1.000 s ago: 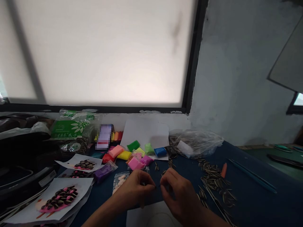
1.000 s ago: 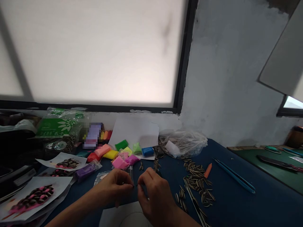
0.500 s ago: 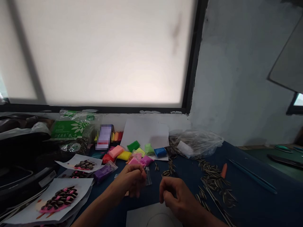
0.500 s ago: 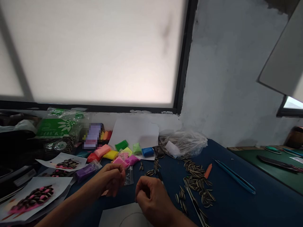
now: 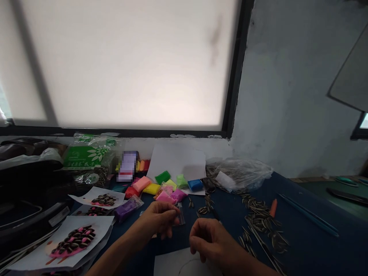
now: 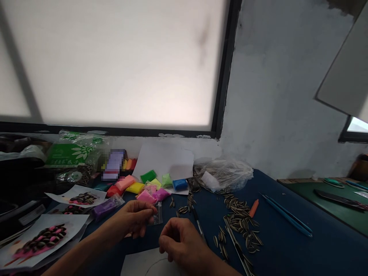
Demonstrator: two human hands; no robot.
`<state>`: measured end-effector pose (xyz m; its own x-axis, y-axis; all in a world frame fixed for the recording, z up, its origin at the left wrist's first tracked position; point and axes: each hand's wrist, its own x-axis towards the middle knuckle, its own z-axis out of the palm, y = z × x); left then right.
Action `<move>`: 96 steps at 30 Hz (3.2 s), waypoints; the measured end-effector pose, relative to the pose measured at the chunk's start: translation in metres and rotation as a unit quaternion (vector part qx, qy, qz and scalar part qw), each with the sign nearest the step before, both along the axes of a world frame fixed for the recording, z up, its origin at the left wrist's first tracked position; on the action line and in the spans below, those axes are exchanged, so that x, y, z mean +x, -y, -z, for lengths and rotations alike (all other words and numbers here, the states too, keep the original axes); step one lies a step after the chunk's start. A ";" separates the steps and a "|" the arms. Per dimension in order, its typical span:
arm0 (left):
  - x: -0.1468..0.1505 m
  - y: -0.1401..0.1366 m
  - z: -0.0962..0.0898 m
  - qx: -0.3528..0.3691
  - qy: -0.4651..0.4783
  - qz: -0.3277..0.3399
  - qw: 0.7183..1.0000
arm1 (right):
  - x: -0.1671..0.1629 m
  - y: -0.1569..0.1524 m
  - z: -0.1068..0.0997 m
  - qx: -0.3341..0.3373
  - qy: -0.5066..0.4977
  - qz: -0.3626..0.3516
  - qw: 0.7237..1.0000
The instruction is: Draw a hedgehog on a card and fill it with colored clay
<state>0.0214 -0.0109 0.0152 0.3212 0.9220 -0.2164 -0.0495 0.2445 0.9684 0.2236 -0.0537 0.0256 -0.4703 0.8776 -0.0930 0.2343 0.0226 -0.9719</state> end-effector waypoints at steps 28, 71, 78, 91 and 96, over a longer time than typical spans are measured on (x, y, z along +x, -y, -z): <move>0.007 -0.004 0.003 0.124 -0.092 -0.013 0.988 | -0.001 0.000 0.011 0.065 0.082 -0.005 0.995; 0.020 0.023 0.010 0.377 -0.610 0.043 0.696 | -0.004 0.006 0.017 0.219 0.154 -0.002 0.964; 0.019 0.021 0.011 0.385 -0.605 0.043 0.696 | -0.002 0.004 0.021 0.232 0.159 -0.003 0.960; 0.019 0.022 0.013 0.390 -0.604 0.042 0.694 | -0.004 0.016 0.027 0.315 0.170 -0.045 0.933; 0.018 0.022 0.013 0.392 -0.605 0.041 0.692 | -0.007 0.022 0.024 0.362 0.211 -0.063 0.906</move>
